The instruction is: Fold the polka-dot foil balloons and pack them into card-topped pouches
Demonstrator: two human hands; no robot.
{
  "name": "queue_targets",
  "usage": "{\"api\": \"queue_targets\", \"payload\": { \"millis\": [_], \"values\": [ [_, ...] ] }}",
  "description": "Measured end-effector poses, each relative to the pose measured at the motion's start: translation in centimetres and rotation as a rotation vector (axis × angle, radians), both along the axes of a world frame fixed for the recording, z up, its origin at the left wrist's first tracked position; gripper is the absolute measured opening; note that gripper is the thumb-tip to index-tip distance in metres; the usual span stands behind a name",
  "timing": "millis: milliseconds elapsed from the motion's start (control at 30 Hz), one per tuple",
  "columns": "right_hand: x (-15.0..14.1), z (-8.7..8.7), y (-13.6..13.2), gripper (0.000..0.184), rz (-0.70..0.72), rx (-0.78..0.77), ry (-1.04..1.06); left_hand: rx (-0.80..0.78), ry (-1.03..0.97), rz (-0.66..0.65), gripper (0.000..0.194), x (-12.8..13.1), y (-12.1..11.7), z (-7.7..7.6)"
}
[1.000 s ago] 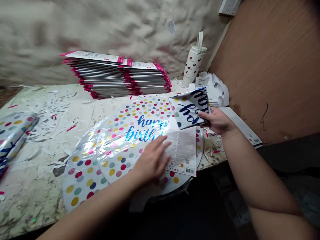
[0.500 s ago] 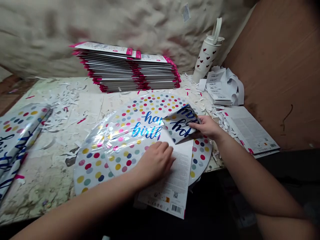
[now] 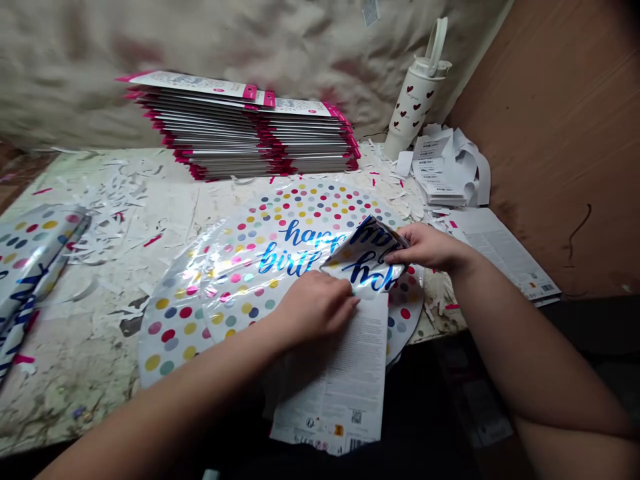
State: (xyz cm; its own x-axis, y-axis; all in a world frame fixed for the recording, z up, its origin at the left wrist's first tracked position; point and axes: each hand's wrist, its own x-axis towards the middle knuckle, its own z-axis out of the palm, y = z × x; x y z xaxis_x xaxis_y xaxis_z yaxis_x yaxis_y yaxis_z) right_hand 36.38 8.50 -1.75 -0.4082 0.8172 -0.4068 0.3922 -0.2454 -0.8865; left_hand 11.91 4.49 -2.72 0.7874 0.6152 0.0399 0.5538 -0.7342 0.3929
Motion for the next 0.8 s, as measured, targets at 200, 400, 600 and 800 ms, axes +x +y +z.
{"api": "queue_targets", "payload": {
  "millis": [200,400,600,800],
  "values": [
    [-2.3,2.5,2.7,0.027,0.314,-0.083,-0.095,0.441,0.104,-0.081,0.019,1.1,-3.0,1.6],
    [-5.7,4.0,0.9,0.017,0.133,0.290,-0.279,0.338,0.097,0.003,0.015,0.5,-3.5,1.7],
    [-6.5,5.3,-0.2,0.012,0.212,0.403,-0.404,0.239,0.042,0.056,0.014,0.5,-3.8,2.2],
    [-7.4,5.0,-1.2,0.007,0.036,0.373,-0.346,0.208,-0.060,0.102,0.016,0.3,-4.3,2.7]
  ]
}}
